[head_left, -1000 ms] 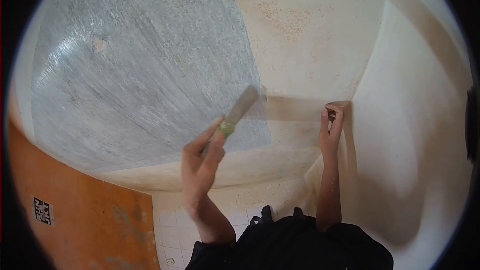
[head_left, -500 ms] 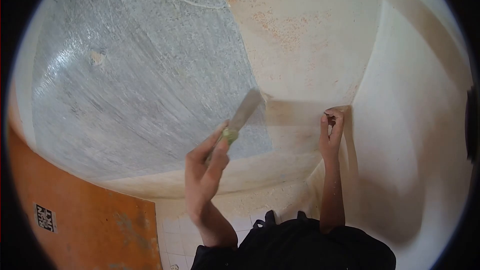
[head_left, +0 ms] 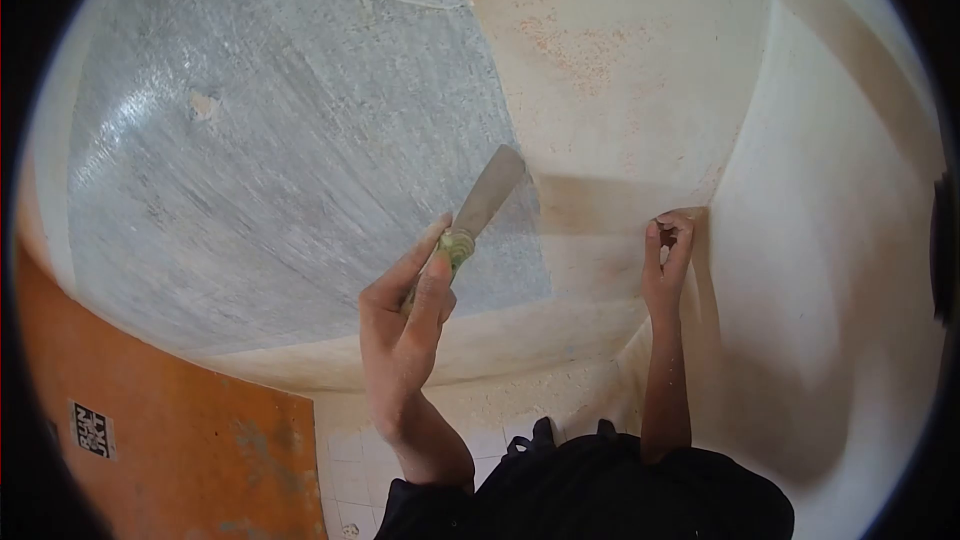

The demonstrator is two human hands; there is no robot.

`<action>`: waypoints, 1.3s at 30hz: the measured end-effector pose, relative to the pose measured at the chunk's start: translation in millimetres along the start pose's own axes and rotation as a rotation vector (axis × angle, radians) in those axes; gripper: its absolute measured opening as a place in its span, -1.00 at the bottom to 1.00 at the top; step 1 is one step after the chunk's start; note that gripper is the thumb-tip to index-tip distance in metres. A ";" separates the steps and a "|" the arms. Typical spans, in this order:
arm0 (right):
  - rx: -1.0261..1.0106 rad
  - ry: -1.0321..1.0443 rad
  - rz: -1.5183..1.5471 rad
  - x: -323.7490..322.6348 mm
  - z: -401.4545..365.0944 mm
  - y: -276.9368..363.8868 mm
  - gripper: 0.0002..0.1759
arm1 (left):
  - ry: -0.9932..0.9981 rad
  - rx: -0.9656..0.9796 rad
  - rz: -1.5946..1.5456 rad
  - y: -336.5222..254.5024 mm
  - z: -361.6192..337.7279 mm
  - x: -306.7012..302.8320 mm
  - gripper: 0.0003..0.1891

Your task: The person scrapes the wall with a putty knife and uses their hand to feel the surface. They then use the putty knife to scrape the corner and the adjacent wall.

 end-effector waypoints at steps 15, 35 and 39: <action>0.040 0.029 -0.016 -3.0 -3.2 7.1 -0.77 | -0.068 0.119 0.053 -7.7 5.5 -7.2 -0.56; 0.046 0.083 -0.094 -9.6 -8.3 10.6 -0.67 | -0.060 0.042 -0.233 123.2 -42.4 22.3 -0.58; 0.040 0.075 -0.068 -6.1 -7.9 6.4 -0.67 | -0.031 -0.017 -0.383 173.9 -76.8 85.0 -0.59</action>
Point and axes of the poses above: each hand's wrist, its own z-axis towards the middle knuckle, its own x-axis out of the palm, y = z × x, the point moved 2 cm from there along z, towards the middle knuckle, and after that the axes turned 8 degrees about x, right-handed, at the moved point
